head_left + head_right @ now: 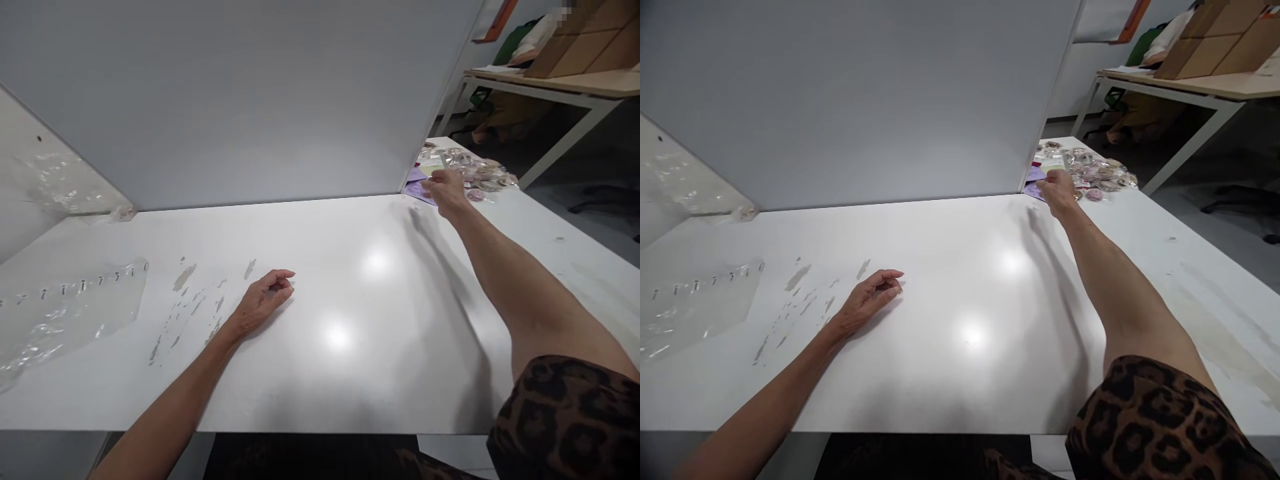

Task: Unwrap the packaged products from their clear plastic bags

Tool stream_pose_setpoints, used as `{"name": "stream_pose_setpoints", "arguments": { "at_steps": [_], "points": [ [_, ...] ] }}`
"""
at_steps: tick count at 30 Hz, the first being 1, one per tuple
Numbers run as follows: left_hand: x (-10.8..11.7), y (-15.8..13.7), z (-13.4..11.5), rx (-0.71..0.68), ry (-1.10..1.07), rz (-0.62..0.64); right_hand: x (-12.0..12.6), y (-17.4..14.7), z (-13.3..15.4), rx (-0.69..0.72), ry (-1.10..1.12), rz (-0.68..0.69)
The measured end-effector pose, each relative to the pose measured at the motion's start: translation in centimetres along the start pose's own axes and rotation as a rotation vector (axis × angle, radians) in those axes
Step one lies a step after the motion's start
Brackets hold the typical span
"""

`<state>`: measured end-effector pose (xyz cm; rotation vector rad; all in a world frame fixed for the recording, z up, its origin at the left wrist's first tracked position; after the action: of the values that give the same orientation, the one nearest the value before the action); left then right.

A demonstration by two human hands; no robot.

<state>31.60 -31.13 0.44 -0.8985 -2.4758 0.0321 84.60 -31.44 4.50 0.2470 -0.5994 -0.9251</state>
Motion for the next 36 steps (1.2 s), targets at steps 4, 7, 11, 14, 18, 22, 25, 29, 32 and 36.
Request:
{"name": "stream_pose_setpoints", "arguments": {
  "at_steps": [4, 7, 11, 14, 18, 22, 25, 29, 32, 36],
  "points": [
    [-0.1, 0.1, -0.4, -0.017, 0.008, -0.006, 0.2, -5.8, 0.6, -0.066, 0.042, 0.047],
    [-0.3, 0.2, -0.8, -0.042, -0.012, -0.020, 0.1, -11.6, 3.0, -0.060, 0.101, 0.181],
    [-1.3, 0.2, -1.1, -0.106, -0.072, 0.030, -1.4, -19.7, 8.4, 0.019, 0.121, 0.433],
    [-1.6, 0.8, -0.7, -0.126, -0.110, 0.071, -3.7, -25.2, 12.4, 0.038, 0.114, 0.611],
    [-1.9, 1.4, 0.3, -0.102, -0.080, 0.107, -7.8, -31.2, 17.6, 0.050, 0.197, 0.755],
    [-2.5, 1.2, 0.7, -0.088, -0.163, 0.125, -11.9, -35.6, 22.4, 0.131, 0.322, 0.849],
    [-1.3, 1.3, 1.3, -0.035, -0.245, 0.003, -14.3, -38.0, 24.5, 0.160, 0.391, 0.893],
    [4.3, 1.4, 1.9, -0.017, -0.203, -0.260, -16.6, -40.9, 25.5, 0.188, 0.393, 0.982],
    [11.4, 1.2, 2.3, -0.037, -0.087, -0.450, -18.0, -42.4, 25.9, 0.259, 0.335, 1.044],
    [22.5, 0.5, 4.4, 0.080, 0.088, -0.735, -20.1, -43.0, 26.9, 0.336, 0.309, 1.062]
  ]
}}
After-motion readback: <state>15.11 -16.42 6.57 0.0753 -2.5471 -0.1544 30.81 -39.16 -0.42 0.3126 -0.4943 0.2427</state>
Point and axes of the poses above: each hand's wrist, its own y-axis towards the middle knuckle, its own x-axis out of the back of the hand, z = x × y, the point moved 8 cm from there along y, towards the middle knuckle, and after that the axes turned 12 degrees about x, right-handed, at the moved point
